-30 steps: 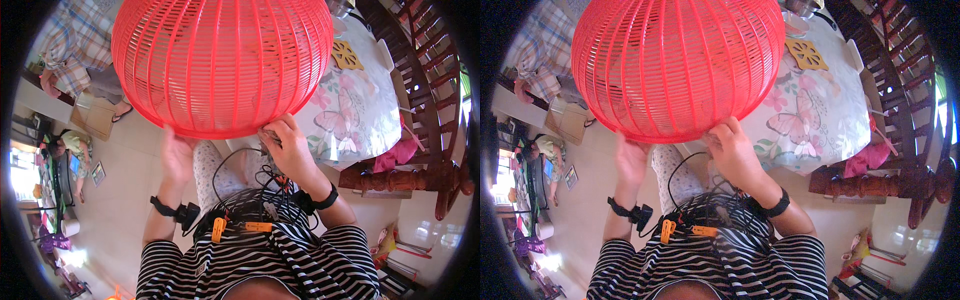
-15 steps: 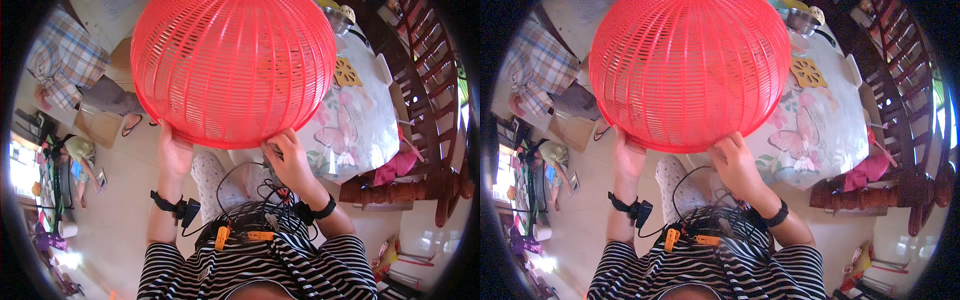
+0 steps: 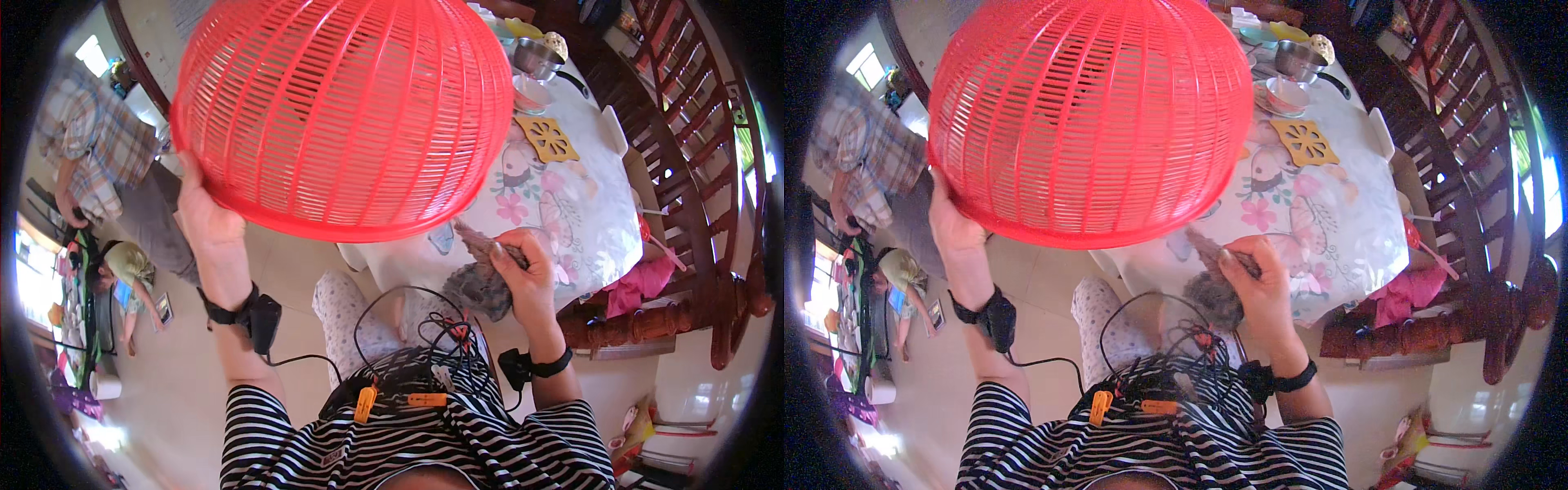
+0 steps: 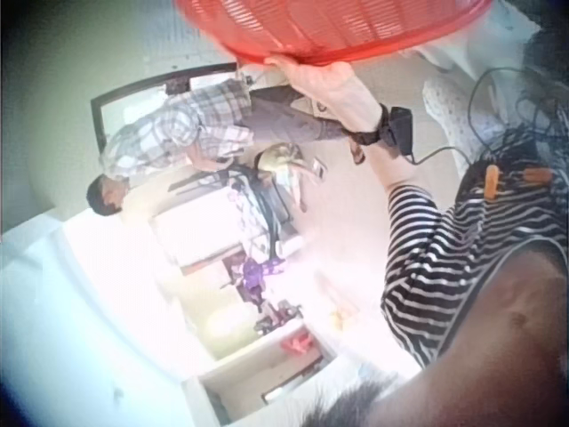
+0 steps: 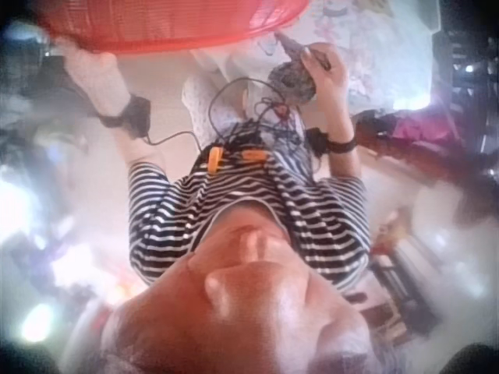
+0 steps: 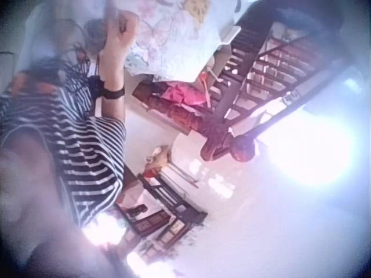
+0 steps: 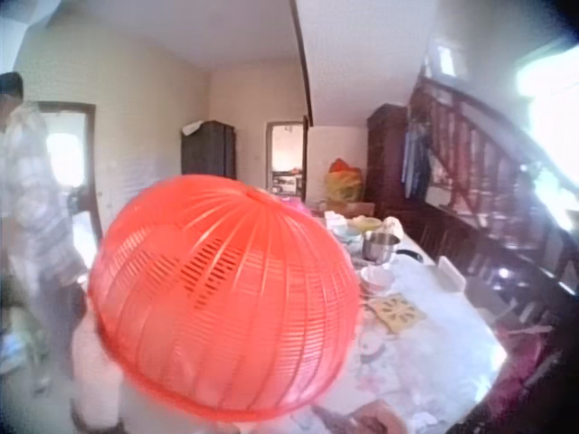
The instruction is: The person wipes a red plastic food cover with a cloth, rotating it to clean multiple sides. The person also wipes the table surface and briefly lifts a pink food cover before returning to the red one.
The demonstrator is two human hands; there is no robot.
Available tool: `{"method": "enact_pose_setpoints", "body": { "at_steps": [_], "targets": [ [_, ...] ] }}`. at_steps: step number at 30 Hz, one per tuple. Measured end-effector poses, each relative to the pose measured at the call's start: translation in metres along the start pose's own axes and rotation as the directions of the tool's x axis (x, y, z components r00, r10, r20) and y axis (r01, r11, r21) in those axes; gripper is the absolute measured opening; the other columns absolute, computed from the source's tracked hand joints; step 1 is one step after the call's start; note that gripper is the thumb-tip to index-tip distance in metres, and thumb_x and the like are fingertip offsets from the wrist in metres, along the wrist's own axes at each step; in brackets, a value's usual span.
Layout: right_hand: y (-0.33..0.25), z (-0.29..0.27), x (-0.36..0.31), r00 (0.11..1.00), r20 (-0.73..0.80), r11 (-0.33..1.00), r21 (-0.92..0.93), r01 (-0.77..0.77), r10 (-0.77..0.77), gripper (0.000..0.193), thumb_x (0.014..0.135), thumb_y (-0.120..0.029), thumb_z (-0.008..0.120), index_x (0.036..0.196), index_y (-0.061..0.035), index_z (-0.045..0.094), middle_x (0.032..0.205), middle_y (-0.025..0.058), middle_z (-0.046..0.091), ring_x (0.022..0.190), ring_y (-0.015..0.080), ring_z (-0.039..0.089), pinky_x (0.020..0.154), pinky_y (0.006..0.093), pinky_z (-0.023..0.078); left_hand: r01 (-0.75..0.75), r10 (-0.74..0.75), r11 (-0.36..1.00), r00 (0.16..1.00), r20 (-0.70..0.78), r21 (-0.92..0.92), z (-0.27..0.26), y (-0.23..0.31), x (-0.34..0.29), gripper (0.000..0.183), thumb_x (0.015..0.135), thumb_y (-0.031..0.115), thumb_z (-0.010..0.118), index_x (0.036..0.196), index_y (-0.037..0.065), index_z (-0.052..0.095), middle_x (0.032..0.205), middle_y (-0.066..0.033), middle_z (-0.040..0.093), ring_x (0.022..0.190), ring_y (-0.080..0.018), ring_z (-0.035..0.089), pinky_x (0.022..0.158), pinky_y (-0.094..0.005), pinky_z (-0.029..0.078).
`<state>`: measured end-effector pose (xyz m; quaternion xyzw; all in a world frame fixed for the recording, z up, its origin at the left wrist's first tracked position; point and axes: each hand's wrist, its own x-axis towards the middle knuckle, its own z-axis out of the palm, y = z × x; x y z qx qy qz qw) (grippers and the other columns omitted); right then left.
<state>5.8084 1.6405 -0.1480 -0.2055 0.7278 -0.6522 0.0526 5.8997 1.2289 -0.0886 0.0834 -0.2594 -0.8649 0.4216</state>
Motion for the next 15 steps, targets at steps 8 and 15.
{"method": "enact_pose_setpoints", "body": {
  "at_steps": [8, 15],
  "targets": [
    [0.003, -0.031, -0.006, 0.977, -0.140, 0.978, 0.159, -0.137, 0.160, 0.008, 0.095, -0.009, 0.066, 0.099, -0.0013, 0.066, 0.089, -0.0009, 0.062, 0.081, 0.0073, 0.055, 0.075, 0.0227, 0.045, -0.350, 0.280, 0.936, 0.808, 0.519, 0.042, 0.069, 0.051, -0.029, 0.046, 0.099, 0.025, 0.064, 0.137, 0.002, 0.053, 0.135, -0.0113, 0.062, 0.123, -0.0271, 0.059, 0.107, -0.0451, 0.046],
    [-0.005, -0.037, -0.007, 0.965, -0.178, 0.938, 0.322, -0.125, 0.190, 0.010, 0.096, -0.009, 0.066, 0.103, -0.0019, 0.068, 0.088, 0.0019, 0.069, 0.077, 0.0076, 0.061, 0.069, 0.0225, 0.049, -0.748, 0.436, 0.527, 0.646, 0.627, 0.404, 0.124, 0.043, -0.066, 0.049, 0.083, 0.015, 0.084, 0.124, 0.000, 0.063, 0.110, -0.0072, 0.071, 0.096, -0.0161, 0.066, 0.089, -0.0326, 0.054]
  ]
}}
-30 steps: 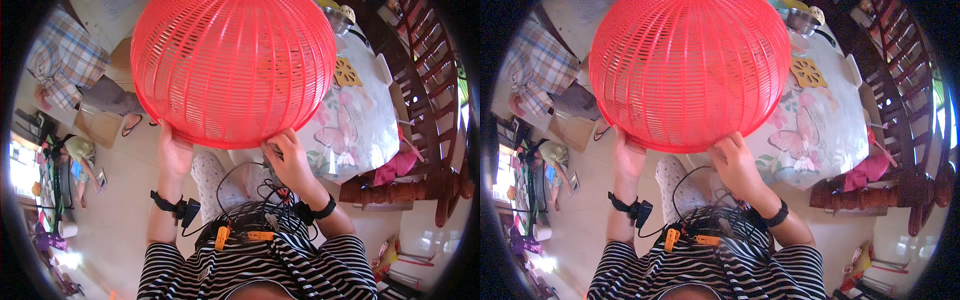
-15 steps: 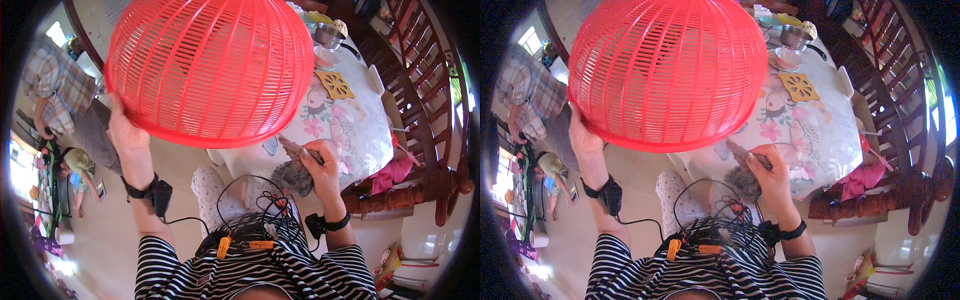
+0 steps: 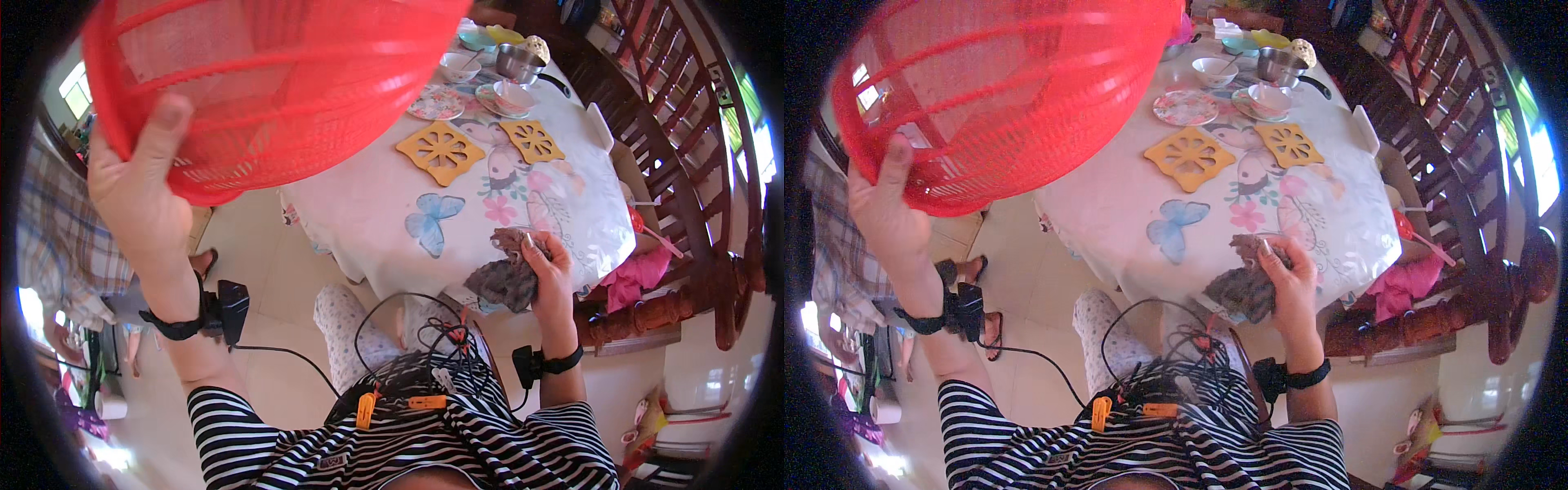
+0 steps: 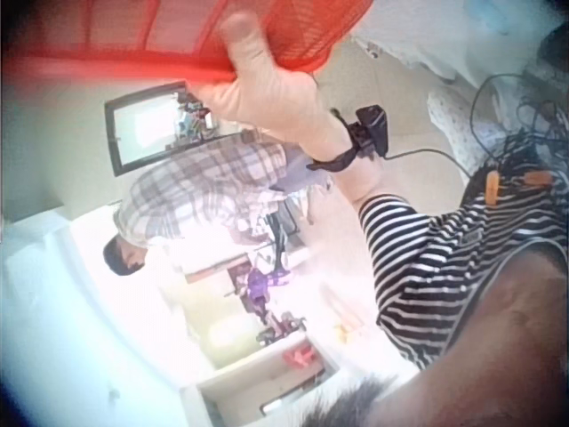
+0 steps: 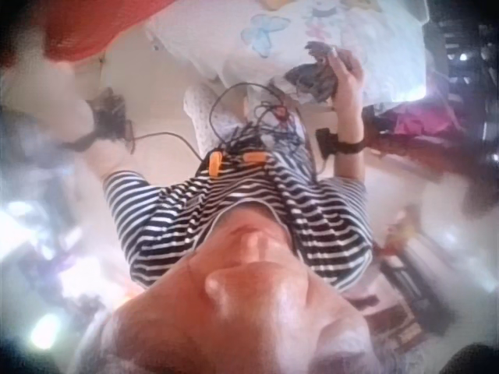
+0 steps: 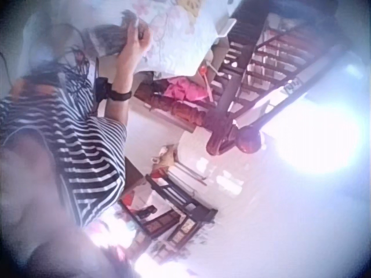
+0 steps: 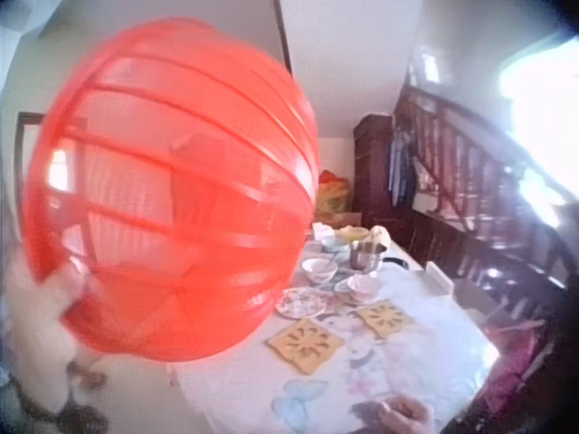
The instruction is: The person wipes a red plastic food cover with a cloth, rotating it to clean multiple sides. The person also wipes the table surface and briefly lifts a pink food cover before returning to the red one.
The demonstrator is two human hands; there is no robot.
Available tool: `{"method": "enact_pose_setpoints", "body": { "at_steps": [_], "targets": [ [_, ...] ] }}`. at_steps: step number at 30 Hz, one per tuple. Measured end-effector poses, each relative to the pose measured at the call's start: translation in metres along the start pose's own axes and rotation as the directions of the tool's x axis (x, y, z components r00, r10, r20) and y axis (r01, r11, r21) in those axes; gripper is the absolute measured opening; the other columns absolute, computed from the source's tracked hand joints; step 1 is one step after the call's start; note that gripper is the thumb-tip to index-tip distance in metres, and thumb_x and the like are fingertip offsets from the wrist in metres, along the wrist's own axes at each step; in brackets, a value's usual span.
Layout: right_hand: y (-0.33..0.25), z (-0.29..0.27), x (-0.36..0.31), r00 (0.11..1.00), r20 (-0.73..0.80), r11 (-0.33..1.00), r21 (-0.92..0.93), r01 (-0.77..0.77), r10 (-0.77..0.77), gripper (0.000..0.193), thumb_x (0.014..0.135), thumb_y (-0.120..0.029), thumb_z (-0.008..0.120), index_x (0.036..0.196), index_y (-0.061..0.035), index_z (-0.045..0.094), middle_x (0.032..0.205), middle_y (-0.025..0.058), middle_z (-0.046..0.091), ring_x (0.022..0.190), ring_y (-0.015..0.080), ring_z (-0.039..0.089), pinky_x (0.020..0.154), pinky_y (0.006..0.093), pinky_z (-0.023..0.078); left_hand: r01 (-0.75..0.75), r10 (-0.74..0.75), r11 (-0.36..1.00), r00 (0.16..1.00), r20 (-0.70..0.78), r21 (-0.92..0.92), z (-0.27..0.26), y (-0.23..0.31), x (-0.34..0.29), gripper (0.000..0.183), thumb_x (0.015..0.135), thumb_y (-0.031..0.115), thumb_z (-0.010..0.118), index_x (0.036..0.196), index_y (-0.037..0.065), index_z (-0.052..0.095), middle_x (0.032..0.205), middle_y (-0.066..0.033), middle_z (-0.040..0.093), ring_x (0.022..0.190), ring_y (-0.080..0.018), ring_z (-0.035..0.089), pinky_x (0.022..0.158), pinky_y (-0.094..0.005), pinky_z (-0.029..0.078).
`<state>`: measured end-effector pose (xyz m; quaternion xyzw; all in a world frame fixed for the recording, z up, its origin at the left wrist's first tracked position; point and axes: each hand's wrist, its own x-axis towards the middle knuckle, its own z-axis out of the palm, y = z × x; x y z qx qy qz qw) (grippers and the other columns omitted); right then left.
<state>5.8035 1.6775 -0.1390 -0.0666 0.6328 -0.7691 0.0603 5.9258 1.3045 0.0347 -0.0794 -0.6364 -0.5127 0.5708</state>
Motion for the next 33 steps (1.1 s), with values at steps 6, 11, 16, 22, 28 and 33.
{"method": "enact_pose_setpoints", "body": {
  "at_steps": [6, 11, 16, 22, 28, 33],
  "targets": [
    [-0.012, -0.031, -0.008, 0.988, -0.134, 0.987, 0.128, 0.098, -0.081, 0.010, 0.096, -0.010, 0.066, 0.103, -0.0032, 0.069, 0.090, 0.0026, 0.070, 0.076, 0.0085, 0.063, 0.067, 0.0227, 0.050, -0.187, -0.041, 0.819, 0.924, 0.380, 0.543, 0.036, 0.030, -0.045, 0.048, 0.076, 0.018, 0.088, 0.115, 0.001, 0.066, 0.098, -0.0050, 0.073, 0.085, -0.0162, 0.068, 0.076, -0.0294, 0.055],
    [-0.046, -0.056, -0.024, 0.880, -0.315, 0.900, 0.138, 0.414, -0.356, 0.019, 0.098, -0.011, 0.061, 0.113, -0.0002, 0.067, 0.101, 0.0075, 0.070, 0.082, 0.0142, 0.067, 0.074, 0.0291, 0.056, -0.696, 0.192, 0.637, 0.558, 0.807, 0.330, 0.054, 0.022, -0.085, 0.024, 0.075, 0.015, 0.073, 0.096, 0.007, 0.063, 0.076, -0.0018, 0.059, 0.070, -0.0173, 0.062, 0.060, -0.0307, 0.049],
    [-0.068, -0.093, -0.059, 0.462, -0.445, 0.638, -0.457, 0.620, -0.767, 0.033, 0.104, -0.022, 0.049, 0.124, 0.0013, 0.060, 0.118, 0.0127, 0.064, 0.105, 0.0235, 0.064, 0.081, 0.0337, 0.058, -0.776, 0.217, 0.618, 0.322, 0.922, 0.126, 0.072, 0.031, -0.133, 0.013, 0.077, 0.018, 0.062, 0.086, 0.010, 0.058, 0.066, 0.0028, 0.045, 0.059, -0.0109, 0.050, 0.052, -0.0269, 0.039],
    [-0.080, -0.061, -0.084, 0.535, -0.103, 0.435, -0.718, 0.544, -0.839, 0.019, 0.092, -0.009, 0.066, 0.109, 0.0004, 0.064, 0.113, 0.0127, 0.064, 0.102, 0.0246, 0.062, 0.091, 0.0384, 0.050, -0.805, 0.194, 0.592, 0.194, 0.962, 0.043, 0.074, 0.036, -0.164, 0.023, 0.076, 0.021, 0.065, 0.094, 0.007, 0.061, 0.067, 0.0025, 0.047, 0.060, -0.0117, 0.051, 0.054, -0.0251, 0.040],
    [-0.062, -0.041, -0.078, 0.601, 0.212, 0.215, -0.801, 0.558, -0.771, 0.019, 0.085, 0.002, 0.069, 0.103, -0.0004, 0.067, 0.108, 0.0140, 0.064, 0.099, 0.0284, 0.062, 0.089, 0.0371, 0.050, -0.551, -0.080, 0.819, 0.171, 0.982, 0.163, 0.057, 0.049, -0.151, 0.055, 0.087, 0.041, 0.068, 0.125, 0.002, 0.062, 0.082, -0.0029, 0.061, 0.077, -0.0198, 0.061, 0.068, -0.0314, 0.049],
    [-0.045, -0.054, -0.076, 0.630, 0.273, 0.178, -0.811, 0.557, -0.727, 0.024, 0.080, 0.004, 0.070, 0.104, -0.0006, 0.067, 0.108, 0.0143, 0.064, 0.100, 0.0310, 0.062, 0.087, 0.0374, 0.050, -0.647, -0.007, 0.584, 0.600, 0.800, 0.491, 0.040, 0.018, -0.109, 0.077, 0.081, 0.039, 0.079, 0.140, -0.001, 0.050, 0.133, -0.0199, 0.056, 0.124, -0.0386, 0.054, 0.105, -0.0462, 0.045]
  ]
}}
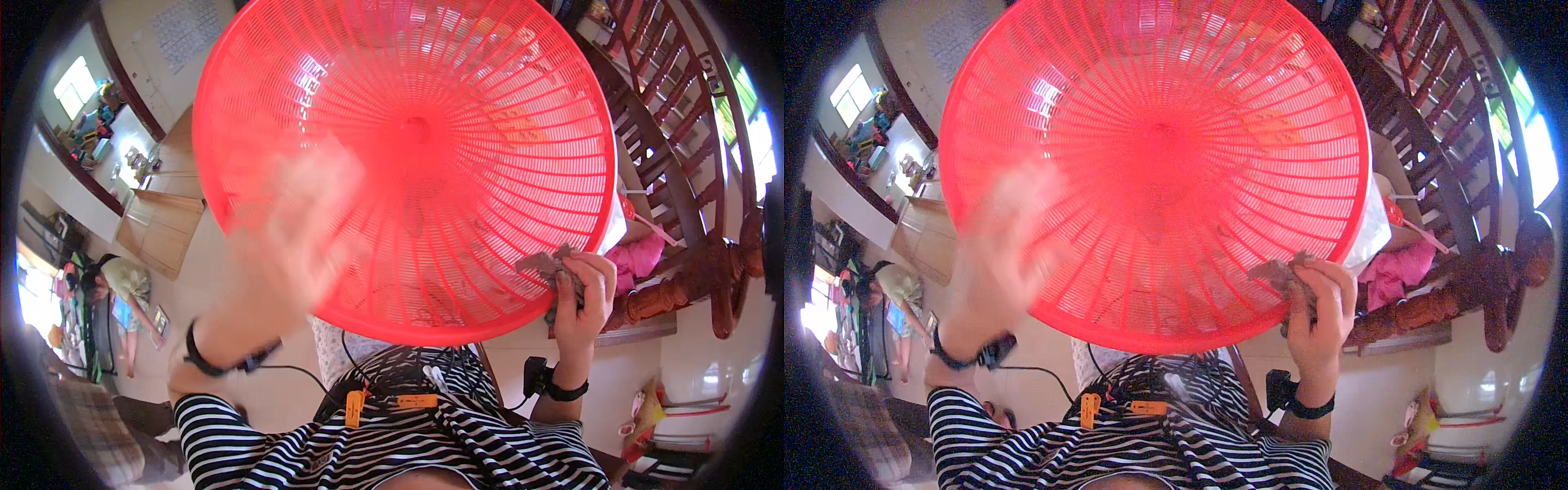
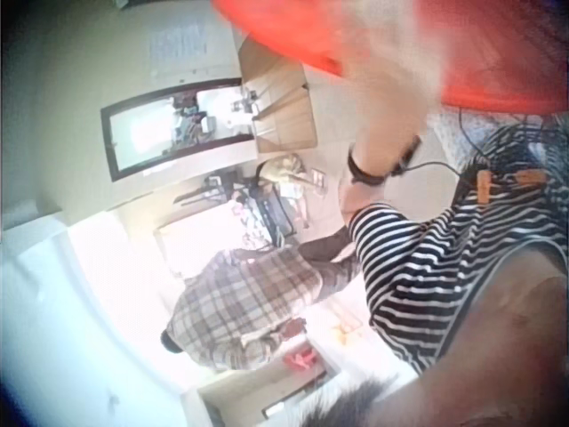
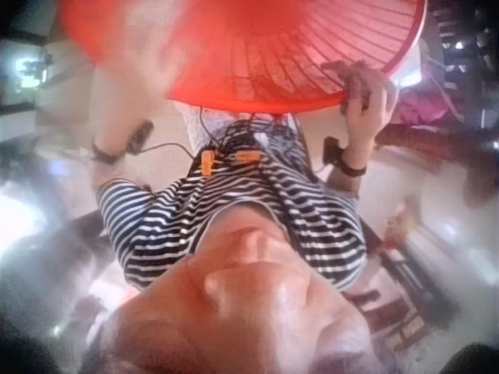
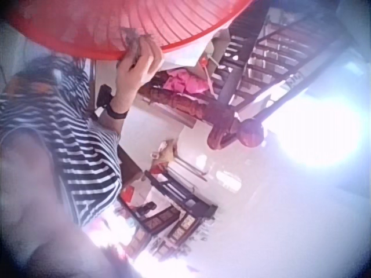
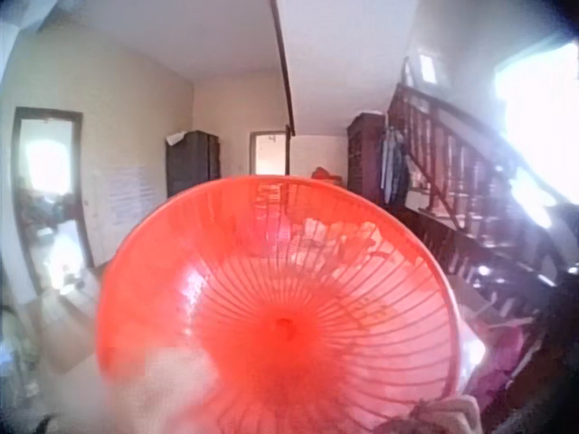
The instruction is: The person wipes a red plastic food cover with a cloth, rotating it to clean multiple sides. The person also wipes the table surface and briefly lifts a pink food cover before returning to the red one.
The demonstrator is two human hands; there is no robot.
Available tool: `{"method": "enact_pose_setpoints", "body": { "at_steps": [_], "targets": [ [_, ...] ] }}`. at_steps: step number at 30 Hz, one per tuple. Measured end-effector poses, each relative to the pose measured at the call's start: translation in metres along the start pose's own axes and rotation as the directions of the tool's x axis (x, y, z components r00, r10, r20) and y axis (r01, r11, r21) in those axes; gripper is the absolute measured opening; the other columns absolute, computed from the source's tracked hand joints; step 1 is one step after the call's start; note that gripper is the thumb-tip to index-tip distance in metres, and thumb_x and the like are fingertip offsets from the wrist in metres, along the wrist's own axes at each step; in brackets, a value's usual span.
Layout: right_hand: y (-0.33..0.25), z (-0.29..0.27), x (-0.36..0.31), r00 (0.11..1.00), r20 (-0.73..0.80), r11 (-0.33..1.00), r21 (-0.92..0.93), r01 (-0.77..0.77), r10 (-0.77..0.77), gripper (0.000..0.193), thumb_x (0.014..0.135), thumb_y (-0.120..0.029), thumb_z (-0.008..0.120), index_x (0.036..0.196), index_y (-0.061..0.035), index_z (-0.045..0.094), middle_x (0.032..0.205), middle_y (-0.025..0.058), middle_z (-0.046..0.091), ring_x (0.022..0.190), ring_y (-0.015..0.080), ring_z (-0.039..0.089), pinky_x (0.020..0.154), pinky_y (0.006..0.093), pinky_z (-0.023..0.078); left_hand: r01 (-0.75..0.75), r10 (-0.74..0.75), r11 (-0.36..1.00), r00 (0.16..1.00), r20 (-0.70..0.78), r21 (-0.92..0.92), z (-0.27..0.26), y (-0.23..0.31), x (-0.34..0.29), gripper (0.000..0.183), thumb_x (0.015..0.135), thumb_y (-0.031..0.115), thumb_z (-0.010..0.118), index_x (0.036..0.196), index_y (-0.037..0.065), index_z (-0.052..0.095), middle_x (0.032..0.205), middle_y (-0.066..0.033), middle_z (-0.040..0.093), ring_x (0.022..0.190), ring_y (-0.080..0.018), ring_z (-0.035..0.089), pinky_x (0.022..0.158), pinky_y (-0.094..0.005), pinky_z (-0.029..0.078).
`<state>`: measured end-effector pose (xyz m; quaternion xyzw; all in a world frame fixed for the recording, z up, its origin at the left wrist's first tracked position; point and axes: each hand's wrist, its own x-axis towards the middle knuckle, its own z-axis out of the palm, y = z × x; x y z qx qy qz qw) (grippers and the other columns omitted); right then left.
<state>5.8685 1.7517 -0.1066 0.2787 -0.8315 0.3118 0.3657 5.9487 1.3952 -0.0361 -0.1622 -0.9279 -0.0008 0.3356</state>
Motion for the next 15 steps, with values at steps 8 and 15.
{"method": "enact_pose_setpoints", "body": {
  "at_steps": [8, 15],
  "targets": [
    [-0.009, 0.024, -0.004, 0.990, -0.029, 0.984, 0.112, 0.140, -0.137, 0.025, 0.081, 0.002, 0.069, 0.105, 0.0005, 0.062, 0.106, 0.0164, 0.062, 0.099, 0.0322, 0.060, 0.088, 0.0421, 0.049, 0.593, -0.802, 0.543, 0.575, -0.160, -0.595, 0.045, -0.132, -0.006, 0.074, 0.082, 0.006, 0.072, 0.147, -0.002, 0.038, 0.150, -0.0209, 0.039, 0.128, -0.0355, 0.051, 0.107, -0.0437, 0.043],
    [-0.004, 0.050, 0.008, 0.999, 0.029, 0.996, 0.087, -0.019, 0.016, 0.024, 0.085, 0.004, 0.066, 0.108, 0.0008, 0.060, 0.110, 0.0192, 0.059, 0.102, 0.0381, 0.058, 0.089, 0.0451, 0.048, 0.336, -0.865, 0.034, 0.481, 0.141, -0.941, 0.069, -0.108, -0.007, 0.057, 0.074, -0.008, 0.051, 0.131, -0.003, 0.052, 0.121, -0.0133, 0.064, 0.108, -0.0238, 0.063, 0.098, -0.0371, 0.050]
  ]
}}
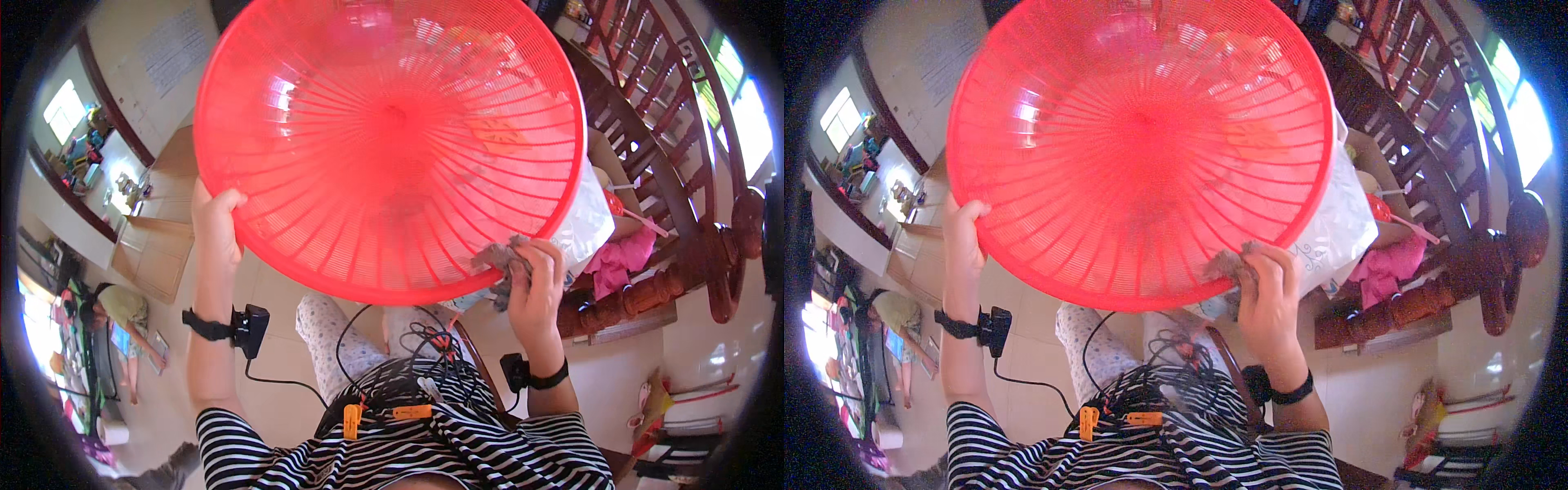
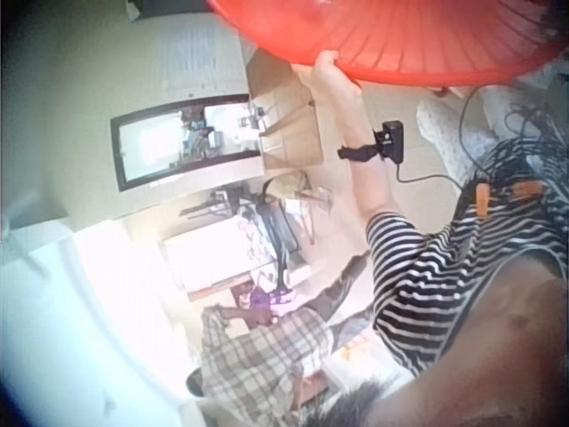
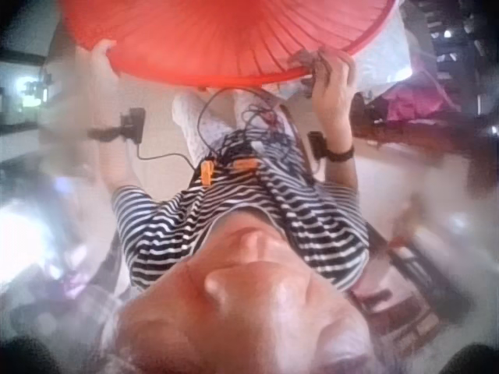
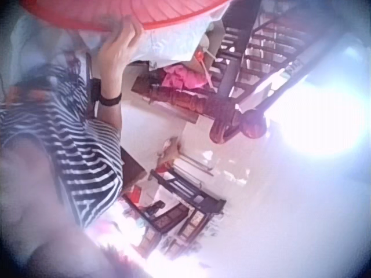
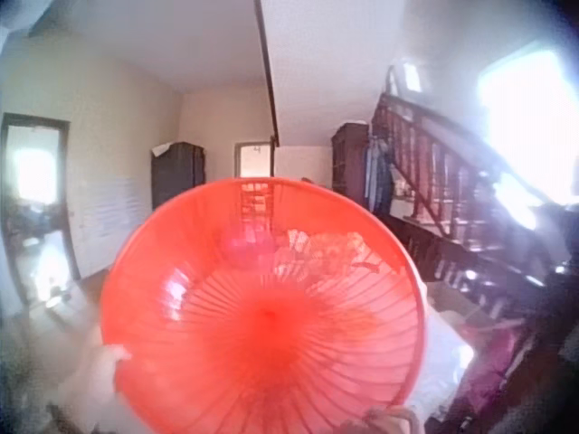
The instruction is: The person wipes a red plastic food cover with a cloth, rotating it to clean multiple sides. The person also wipes the table surface and briefly lifts a pink food cover before returning to the red one.
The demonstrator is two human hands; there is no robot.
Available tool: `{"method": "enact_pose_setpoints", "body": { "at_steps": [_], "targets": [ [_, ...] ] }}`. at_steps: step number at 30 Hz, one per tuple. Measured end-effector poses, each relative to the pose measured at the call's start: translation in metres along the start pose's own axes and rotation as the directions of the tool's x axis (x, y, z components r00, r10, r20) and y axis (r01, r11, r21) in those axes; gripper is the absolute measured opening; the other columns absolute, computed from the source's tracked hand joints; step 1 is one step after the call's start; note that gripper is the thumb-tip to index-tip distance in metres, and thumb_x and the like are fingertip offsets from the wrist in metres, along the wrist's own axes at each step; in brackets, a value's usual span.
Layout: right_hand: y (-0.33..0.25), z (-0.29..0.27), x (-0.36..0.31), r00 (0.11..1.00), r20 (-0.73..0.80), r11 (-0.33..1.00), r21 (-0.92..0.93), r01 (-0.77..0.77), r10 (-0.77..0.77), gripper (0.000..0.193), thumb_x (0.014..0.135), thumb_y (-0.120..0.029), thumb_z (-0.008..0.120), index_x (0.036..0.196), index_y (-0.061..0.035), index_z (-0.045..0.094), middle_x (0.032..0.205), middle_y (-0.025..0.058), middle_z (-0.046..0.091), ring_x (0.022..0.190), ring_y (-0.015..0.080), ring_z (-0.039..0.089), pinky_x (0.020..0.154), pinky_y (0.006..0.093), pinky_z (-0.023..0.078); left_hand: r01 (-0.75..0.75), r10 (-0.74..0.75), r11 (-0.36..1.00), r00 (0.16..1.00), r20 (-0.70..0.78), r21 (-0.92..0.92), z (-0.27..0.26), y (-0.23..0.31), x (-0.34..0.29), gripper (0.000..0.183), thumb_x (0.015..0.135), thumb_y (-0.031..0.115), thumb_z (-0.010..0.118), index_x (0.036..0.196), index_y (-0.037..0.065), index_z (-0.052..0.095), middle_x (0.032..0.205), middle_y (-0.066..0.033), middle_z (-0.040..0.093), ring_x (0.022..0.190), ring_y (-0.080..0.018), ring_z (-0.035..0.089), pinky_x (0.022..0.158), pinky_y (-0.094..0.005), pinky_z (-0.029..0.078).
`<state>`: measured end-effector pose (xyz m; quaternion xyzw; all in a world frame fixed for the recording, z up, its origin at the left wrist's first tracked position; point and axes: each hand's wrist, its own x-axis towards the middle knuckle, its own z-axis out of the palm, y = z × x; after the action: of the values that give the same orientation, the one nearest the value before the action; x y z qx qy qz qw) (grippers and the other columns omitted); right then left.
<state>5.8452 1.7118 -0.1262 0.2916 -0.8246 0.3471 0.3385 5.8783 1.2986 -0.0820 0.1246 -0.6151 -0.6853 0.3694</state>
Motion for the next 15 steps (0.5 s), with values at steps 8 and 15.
{"method": "enact_pose_setpoints", "body": {
  "at_steps": [8, 15],
  "targets": [
    [0.032, 0.033, 0.005, 0.977, 0.199, 0.997, -0.046, -0.064, 0.072, 0.018, 0.090, -0.002, 0.063, 0.107, -0.0013, 0.059, 0.098, 0.0149, 0.058, 0.094, 0.0346, 0.058, 0.085, 0.0447, 0.048, -0.257, 0.256, 0.966, 0.961, -0.100, 0.004, 0.008, -0.007, -0.033, 0.061, 0.075, -0.006, 0.054, 0.136, -0.002, 0.049, 0.129, -0.0142, 0.061, 0.114, -0.0239, 0.062, 0.100, -0.0362, 0.048],
    [-0.024, 0.000, 0.122, 0.762, 0.162, 0.405, 0.768, -0.496, 0.627, 0.023, 0.101, -0.020, 0.060, 0.111, 0.0007, 0.063, 0.089, 0.0043, 0.064, 0.072, 0.0086, 0.062, 0.059, 0.0230, 0.050, -0.329, 0.337, 0.941, 0.932, -0.131, 0.077, 0.019, 0.004, -0.051, 0.049, 0.083, -0.005, 0.050, 0.132, -0.002, 0.051, 0.118, -0.0107, 0.063, 0.105, -0.0166, 0.061, 0.090, -0.0315, 0.050]
  ]
}}
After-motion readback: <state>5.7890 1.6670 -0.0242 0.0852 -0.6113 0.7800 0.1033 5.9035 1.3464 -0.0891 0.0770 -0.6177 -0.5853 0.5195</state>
